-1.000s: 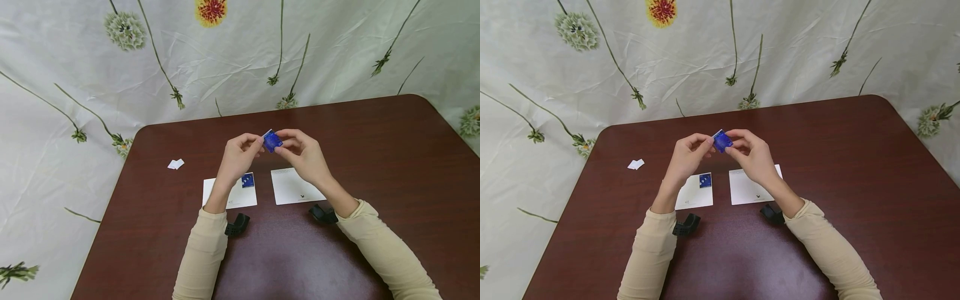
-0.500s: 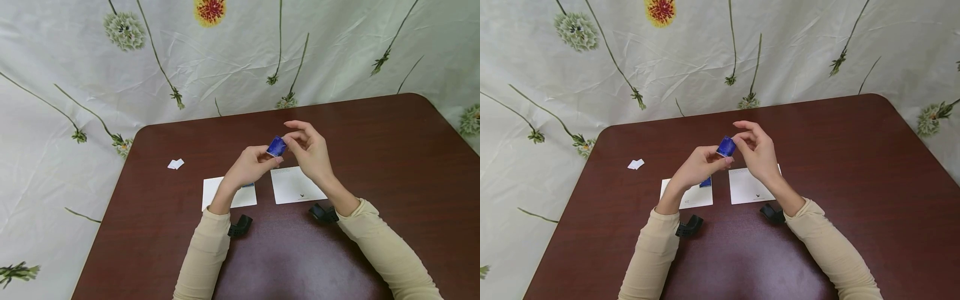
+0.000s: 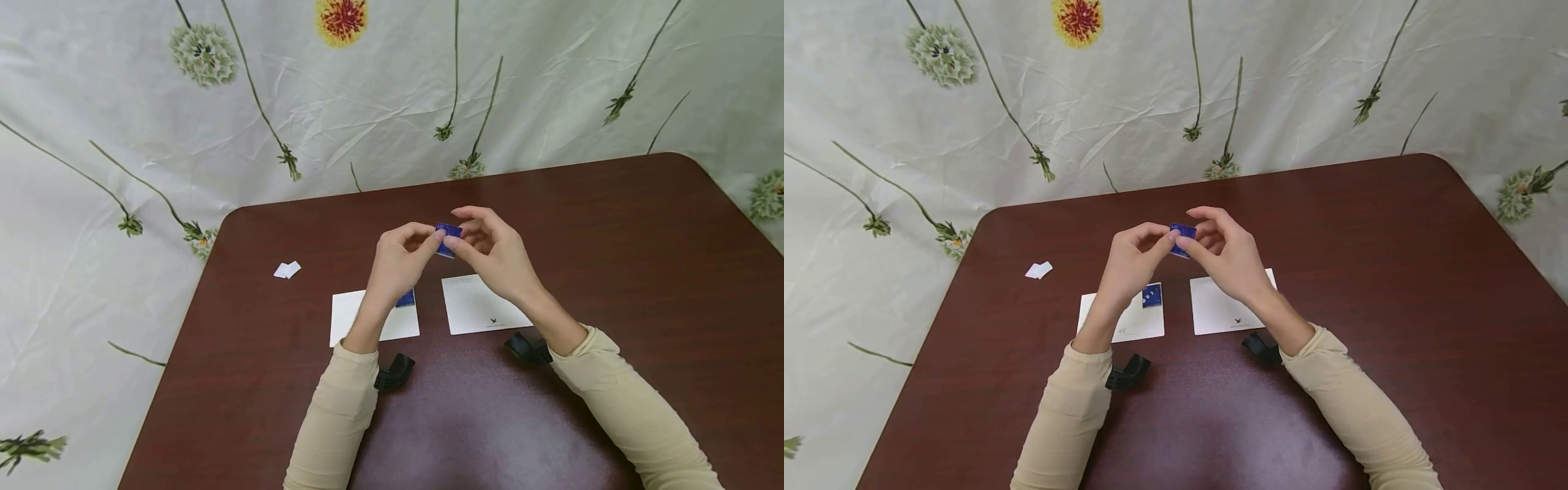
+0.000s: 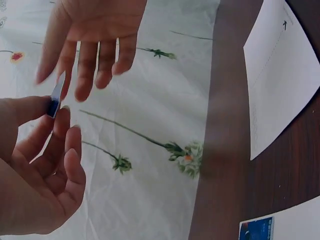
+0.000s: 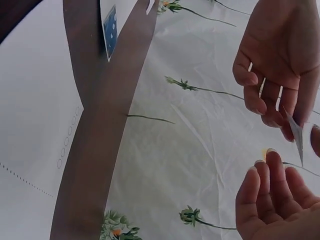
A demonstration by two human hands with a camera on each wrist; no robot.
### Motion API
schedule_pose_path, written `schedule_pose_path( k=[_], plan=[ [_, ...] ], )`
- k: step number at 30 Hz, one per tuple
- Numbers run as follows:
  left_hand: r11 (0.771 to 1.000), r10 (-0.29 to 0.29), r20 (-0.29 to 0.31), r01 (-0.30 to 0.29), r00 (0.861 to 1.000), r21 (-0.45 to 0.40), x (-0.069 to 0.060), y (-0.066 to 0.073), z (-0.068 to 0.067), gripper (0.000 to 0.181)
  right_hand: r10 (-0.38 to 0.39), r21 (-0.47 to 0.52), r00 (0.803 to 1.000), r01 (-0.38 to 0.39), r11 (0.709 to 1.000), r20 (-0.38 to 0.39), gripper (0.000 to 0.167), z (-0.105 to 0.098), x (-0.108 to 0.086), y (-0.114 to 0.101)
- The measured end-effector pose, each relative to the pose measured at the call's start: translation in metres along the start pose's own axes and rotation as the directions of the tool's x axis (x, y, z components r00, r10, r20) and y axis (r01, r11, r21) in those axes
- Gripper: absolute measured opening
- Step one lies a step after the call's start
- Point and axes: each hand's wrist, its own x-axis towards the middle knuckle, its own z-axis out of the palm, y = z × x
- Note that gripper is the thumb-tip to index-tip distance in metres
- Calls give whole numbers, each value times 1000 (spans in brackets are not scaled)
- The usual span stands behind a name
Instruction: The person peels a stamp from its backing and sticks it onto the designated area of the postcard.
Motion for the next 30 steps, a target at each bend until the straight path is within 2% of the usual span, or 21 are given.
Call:
schedule_pose_path(
  k=[2, 4, 6, 11, 16, 19, 22, 24, 25, 27, 30],
  plan=[
    [999, 0, -30, -2, 1000, -39, 0, 1, 2, 19, 34, 9, 999, -34, 999, 0, 25, 0, 0, 0],
    [996, -3, -36, 0, 999, -84, -1, 2, 3, 20, 62, 50, 998, -61, 997, -15, 19, -1, 0, -1],
    [992, -8, -30, 4, 1000, -128, -2, 3, 4, 21, 94, 97, 995, -90, 991, -39, 16, -3, 0, -2],
    [976, -28, 3, 28, 1000, -214, -2, 3, 5, 22, 144, 208, 987, -128, 970, -63, 20, -5, 0, -3],
    [971, -58, 18, 61, 998, -233, -3, 4, 8, 25, 137, 266, 984, -104, 958, -110, 22, -6, 2, -3],
    [976, -22, 31, 28, 999, -218, -5, 4, 11, 28, 137, 294, 980, -89, 952, -146, 22, -9, 3, -2],
    [993, 42, 68, -35, 997, -112, -11, -1, 16, 31, 152, 277, 974, -102, 956, -167, 22, -14, 1, 2],
    [996, 78, 136, -84, 988, 37, -16, -7, 20, 34, 165, 216, 972, -127, 968, -168, 22, -19, -1, 8],
    [985, 86, 182, -112, 980, 134, -19, -10, 22, 36, 170, 176, 972, -141, 974, -165, 22, -22, -3, 11],
    [935, 73, 296, -169, 952, 312, -26, -18, 26, 43, 189, 80, 970, -178, 981, -156, 24, -29, -6, 20],
    [817, 4, 464, -270, 886, 510, -34, -28, 32, 54, 227, -71, 964, -238, 969, -137, 26, -40, -10, 34]
  ],
)
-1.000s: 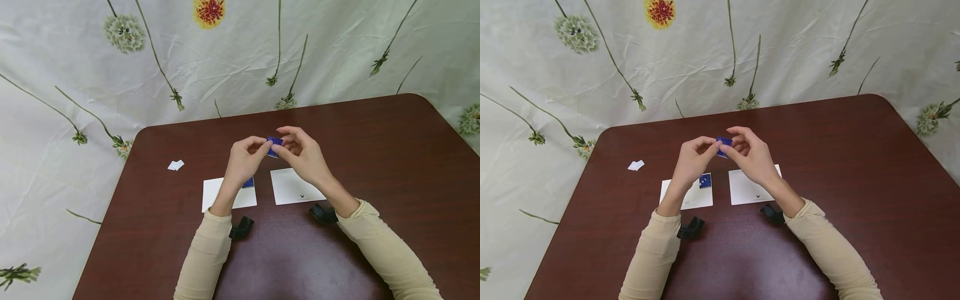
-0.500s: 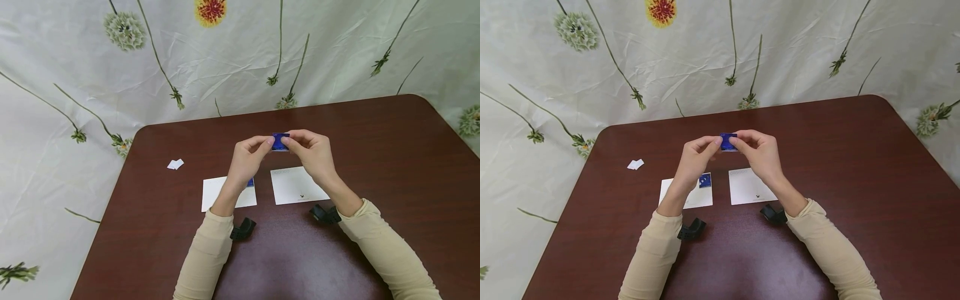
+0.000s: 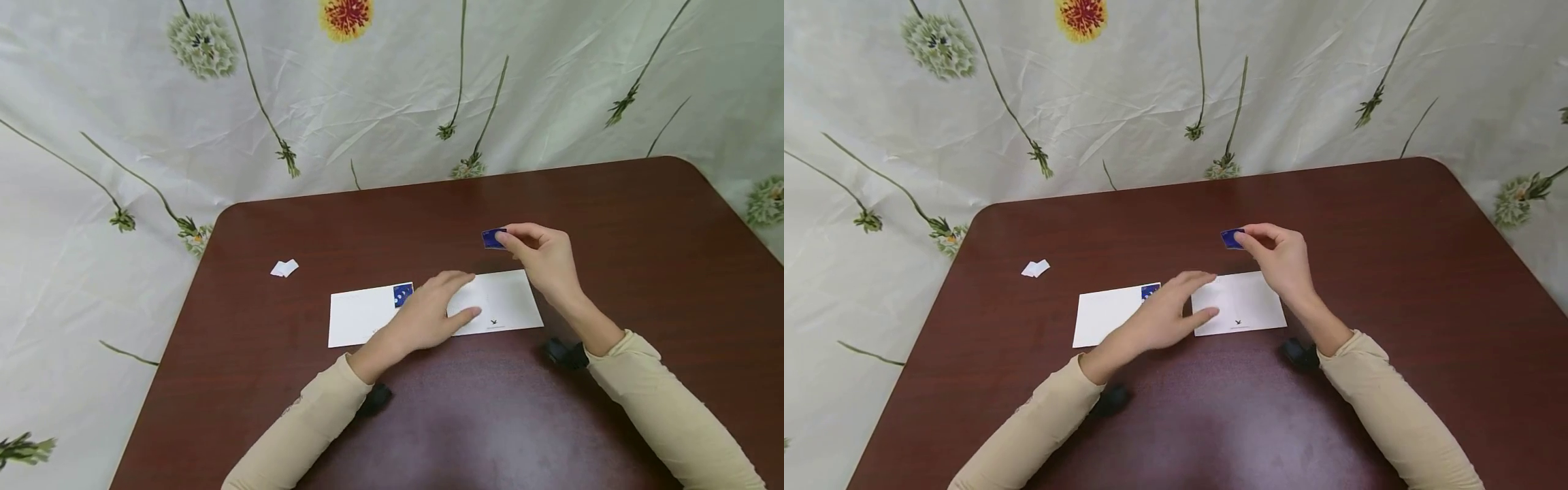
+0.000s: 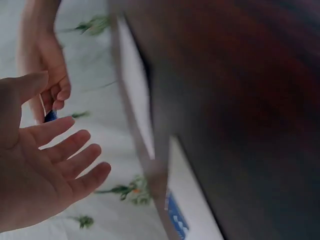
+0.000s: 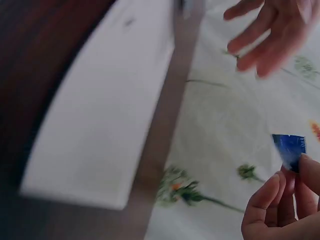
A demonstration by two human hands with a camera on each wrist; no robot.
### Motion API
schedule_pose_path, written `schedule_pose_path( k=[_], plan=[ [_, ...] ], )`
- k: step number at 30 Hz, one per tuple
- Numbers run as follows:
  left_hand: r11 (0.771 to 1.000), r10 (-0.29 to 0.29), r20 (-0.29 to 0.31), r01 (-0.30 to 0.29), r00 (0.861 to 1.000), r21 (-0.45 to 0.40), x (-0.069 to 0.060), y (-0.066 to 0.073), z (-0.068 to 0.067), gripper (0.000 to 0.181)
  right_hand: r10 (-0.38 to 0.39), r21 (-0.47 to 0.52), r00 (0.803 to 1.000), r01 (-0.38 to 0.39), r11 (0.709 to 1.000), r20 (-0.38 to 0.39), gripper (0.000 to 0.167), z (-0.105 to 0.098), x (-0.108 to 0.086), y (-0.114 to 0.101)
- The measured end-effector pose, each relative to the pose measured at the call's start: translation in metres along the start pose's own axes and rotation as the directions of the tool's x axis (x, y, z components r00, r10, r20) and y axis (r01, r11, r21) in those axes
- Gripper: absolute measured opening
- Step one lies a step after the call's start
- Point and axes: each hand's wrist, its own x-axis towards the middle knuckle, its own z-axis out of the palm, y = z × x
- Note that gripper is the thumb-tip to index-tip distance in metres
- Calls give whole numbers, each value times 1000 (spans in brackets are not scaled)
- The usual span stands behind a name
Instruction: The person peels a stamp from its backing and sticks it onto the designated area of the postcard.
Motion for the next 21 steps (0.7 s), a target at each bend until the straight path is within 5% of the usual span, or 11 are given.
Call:
schedule_pose_path(
  k=[4, 8, 12, 16, 21],
  plan=[
    [984, -17, 217, -22, 976, 176, -6, -3, 13, 66, 62, -194, 997, -52, 980, 45, 27, -13, 1, 17],
    [966, -60, 343, -31, 937, 256, -9, -3, 20, 71, 152, -301, 981, -108, 947, 124, 27, -22, 0, 28],
    [955, -95, 398, -29, 912, 295, -11, -2, 24, 73, 269, -343, 940, -186, 921, 211, 28, -27, -1, 35],
    [950, -100, 411, -36, 906, 311, -12, -2, 28, 75, 349, -393, 901, -232, 890, 258, 33, -31, -2, 41],
    [941, -97, 418, -53, 903, 334, -11, -1, 29, 76, 393, -420, 876, -257, 870, 278, 38, -35, -1, 44]
  ],
)
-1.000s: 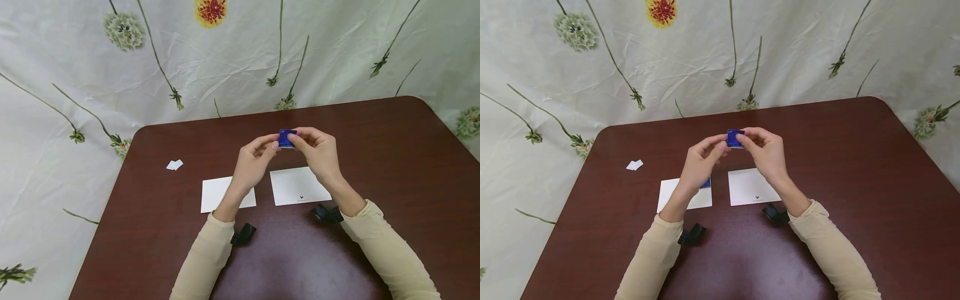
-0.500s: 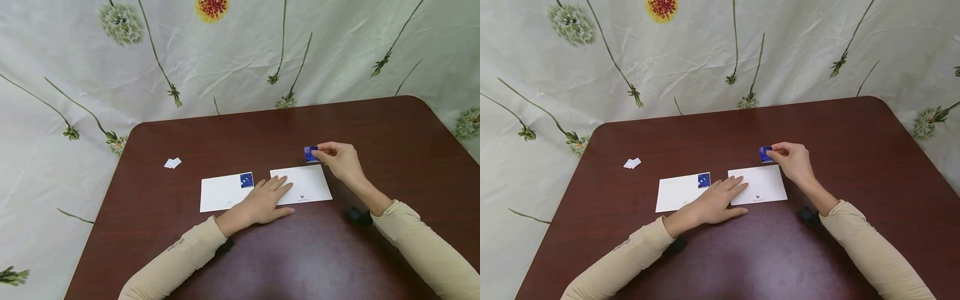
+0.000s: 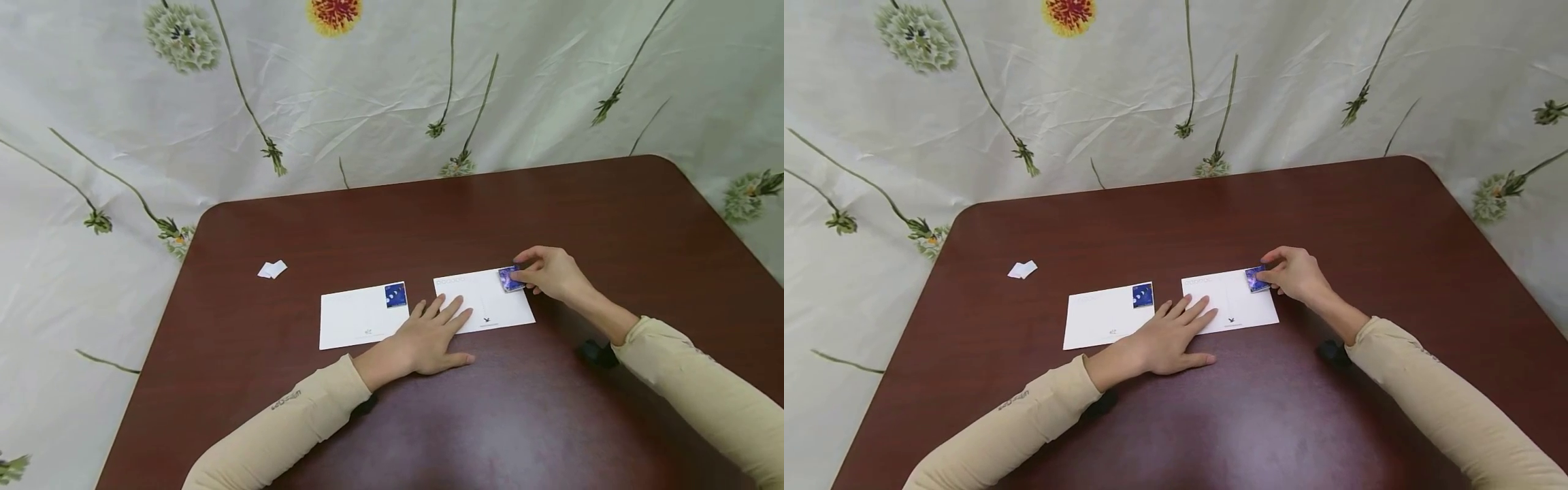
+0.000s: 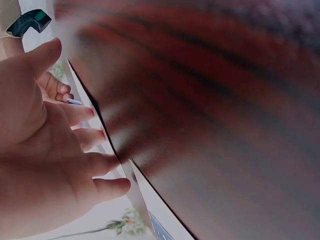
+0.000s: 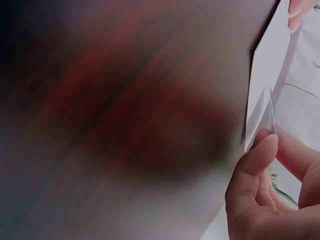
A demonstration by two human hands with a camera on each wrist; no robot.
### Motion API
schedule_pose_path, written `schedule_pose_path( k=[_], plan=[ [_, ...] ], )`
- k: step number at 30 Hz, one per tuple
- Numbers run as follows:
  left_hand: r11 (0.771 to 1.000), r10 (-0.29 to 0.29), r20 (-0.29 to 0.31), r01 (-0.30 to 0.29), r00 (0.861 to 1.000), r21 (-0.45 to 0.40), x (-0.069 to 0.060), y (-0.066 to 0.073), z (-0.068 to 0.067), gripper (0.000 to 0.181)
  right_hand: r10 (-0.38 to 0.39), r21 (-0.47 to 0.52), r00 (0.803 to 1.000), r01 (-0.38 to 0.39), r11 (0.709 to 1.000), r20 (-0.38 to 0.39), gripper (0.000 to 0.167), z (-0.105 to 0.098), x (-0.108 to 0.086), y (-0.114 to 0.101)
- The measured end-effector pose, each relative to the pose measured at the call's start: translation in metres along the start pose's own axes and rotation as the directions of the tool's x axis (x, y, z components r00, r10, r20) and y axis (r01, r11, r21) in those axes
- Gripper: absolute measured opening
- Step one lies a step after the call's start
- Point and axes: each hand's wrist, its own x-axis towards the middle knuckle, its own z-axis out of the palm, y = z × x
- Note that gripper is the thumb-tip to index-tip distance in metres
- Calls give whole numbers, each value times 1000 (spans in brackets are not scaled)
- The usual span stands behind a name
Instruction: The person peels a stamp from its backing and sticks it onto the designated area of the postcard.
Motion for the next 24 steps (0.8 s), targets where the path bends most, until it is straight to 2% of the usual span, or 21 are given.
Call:
schedule_pose_path(
  k=[12, 24],
  plan=[
    [1000, 1, 19, -1, 1000, 31, -1, 0, -2, 78, 83, 28, 994, -85, 996, 69, 40, 1, 9, -5],
    [1000, -4, 31, 3, 1000, 20, 0, 1, -4, 78, 90, -41, 994, -87, 995, 58, 38, 3, 13, -8]
  ],
)
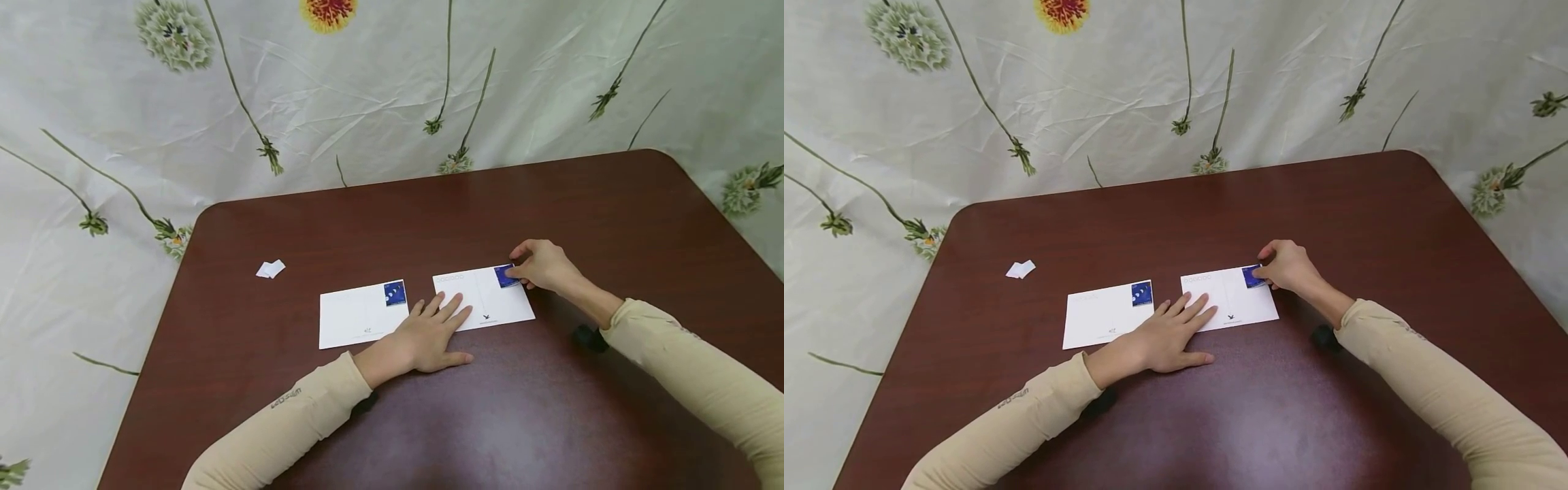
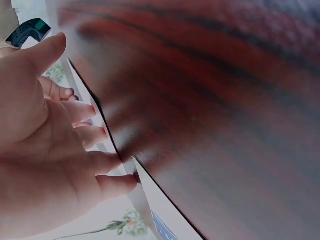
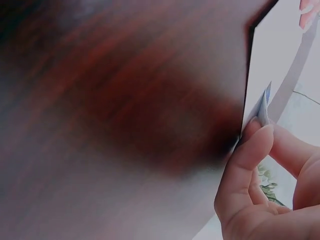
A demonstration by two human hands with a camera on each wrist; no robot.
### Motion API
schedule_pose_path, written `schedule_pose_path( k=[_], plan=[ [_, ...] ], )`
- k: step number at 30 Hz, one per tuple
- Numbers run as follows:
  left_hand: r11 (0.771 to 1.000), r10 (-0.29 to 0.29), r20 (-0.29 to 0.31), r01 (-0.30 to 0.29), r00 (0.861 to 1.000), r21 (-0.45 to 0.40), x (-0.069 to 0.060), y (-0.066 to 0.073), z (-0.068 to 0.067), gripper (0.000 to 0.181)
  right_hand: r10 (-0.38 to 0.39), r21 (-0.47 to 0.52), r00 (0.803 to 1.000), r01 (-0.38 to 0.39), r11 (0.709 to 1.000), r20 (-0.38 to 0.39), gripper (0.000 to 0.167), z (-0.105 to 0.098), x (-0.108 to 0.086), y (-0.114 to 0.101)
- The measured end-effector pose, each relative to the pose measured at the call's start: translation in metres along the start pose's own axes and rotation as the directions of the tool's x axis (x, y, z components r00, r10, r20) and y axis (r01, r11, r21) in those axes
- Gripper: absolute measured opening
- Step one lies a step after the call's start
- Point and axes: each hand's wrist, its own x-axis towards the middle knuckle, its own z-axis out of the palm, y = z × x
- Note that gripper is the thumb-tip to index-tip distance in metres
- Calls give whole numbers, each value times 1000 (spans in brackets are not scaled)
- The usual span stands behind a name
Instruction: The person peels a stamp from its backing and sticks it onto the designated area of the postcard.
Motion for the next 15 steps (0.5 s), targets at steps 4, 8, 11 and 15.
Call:
schedule_pose_path(
  k=[4, 8, 11, 15],
  plan=[
    [1000, 1, 3, -1, 1000, -4, 0, 0, 0, 78, 9, -4, 1000, -9, 1000, 8, 38, 0, 1, -1],
    [1000, 0, 5, 0, 1000, -4, 0, 0, 1, 79, 2, -4, 1000, -2, 1000, 13, 38, 0, 1, -2],
    [1000, 1, 4, -1, 1000, -1, 0, 0, 0, 79, -7, -1, 1000, 7, 1000, 14, 38, -1, 0, -2],
    [1000, 3, 0, -3, 1000, 8, -1, 0, 0, 79, -4, 5, 1000, 4, 1000, 18, 38, -2, -1, -2]
  ],
)
